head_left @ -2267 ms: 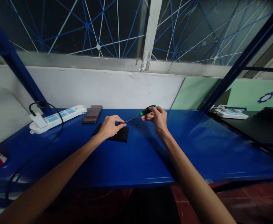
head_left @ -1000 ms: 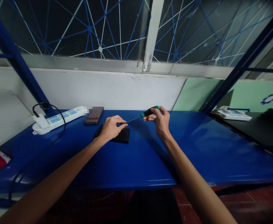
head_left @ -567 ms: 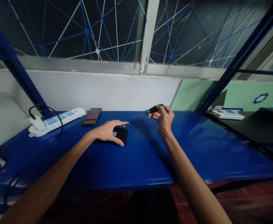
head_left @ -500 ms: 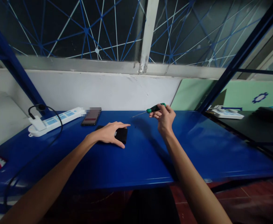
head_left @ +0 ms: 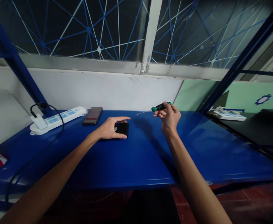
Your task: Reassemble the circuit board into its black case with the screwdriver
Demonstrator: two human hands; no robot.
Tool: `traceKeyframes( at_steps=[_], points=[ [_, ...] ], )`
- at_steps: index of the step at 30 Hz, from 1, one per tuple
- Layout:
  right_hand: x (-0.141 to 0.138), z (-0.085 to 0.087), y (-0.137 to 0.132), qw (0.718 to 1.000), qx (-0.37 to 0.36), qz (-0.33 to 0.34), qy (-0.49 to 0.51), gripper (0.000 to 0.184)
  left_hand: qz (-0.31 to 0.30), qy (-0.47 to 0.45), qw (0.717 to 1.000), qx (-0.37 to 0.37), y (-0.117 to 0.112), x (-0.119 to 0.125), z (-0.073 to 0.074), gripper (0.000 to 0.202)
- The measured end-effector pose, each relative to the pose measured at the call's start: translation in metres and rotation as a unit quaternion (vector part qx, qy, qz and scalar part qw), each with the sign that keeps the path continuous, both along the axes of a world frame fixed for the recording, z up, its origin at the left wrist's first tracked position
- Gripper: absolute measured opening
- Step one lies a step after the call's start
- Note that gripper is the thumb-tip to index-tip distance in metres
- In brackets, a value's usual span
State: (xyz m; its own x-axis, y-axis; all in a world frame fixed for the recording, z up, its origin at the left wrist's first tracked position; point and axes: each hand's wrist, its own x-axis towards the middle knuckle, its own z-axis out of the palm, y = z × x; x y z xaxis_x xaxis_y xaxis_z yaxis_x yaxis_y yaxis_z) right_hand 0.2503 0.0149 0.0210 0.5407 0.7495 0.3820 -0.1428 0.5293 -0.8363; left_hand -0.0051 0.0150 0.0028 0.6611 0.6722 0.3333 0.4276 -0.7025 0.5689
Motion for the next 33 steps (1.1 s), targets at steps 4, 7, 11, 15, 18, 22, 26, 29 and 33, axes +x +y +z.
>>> traceKeyframes(
  at_steps=[4,7,11,15,18,22,26,29,33],
  points=[
    [-0.004,0.004,-0.005,1.000,0.020,-0.003,-0.021,0.027,0.024,-0.081,0.996,-0.029,0.001,-0.009,0.011,0.069],
    [-0.011,0.004,-0.008,0.998,0.036,0.015,-0.056,0.028,0.017,-0.116,0.991,-0.061,0.000,-0.012,0.014,0.071],
    [-0.019,0.000,-0.011,0.993,0.042,0.034,-0.105,0.032,0.002,-0.142,0.986,-0.087,0.000,-0.011,0.012,0.074],
    [-0.021,-0.001,-0.012,0.992,0.053,0.038,-0.111,0.032,-0.003,-0.149,0.984,-0.093,0.002,-0.011,0.011,0.074],
    [-0.020,0.000,-0.013,0.991,0.052,0.040,-0.114,0.031,0.001,-0.151,0.985,-0.089,0.003,-0.012,0.011,0.074],
    [-0.020,-0.001,-0.012,0.991,0.051,0.045,-0.117,0.031,0.005,-0.145,0.986,-0.079,0.003,-0.012,0.012,0.075],
    [-0.020,-0.003,-0.011,0.991,0.034,0.044,-0.124,0.036,0.004,-0.141,0.987,-0.082,0.003,-0.011,0.012,0.076],
    [-0.020,-0.004,-0.011,0.989,0.035,0.044,-0.135,0.037,0.003,-0.137,0.987,-0.082,0.002,-0.011,0.012,0.075],
    [-0.019,-0.003,-0.013,0.984,0.034,0.030,-0.172,0.033,0.009,-0.122,0.990,-0.071,0.000,-0.010,0.014,0.074]
  ],
)
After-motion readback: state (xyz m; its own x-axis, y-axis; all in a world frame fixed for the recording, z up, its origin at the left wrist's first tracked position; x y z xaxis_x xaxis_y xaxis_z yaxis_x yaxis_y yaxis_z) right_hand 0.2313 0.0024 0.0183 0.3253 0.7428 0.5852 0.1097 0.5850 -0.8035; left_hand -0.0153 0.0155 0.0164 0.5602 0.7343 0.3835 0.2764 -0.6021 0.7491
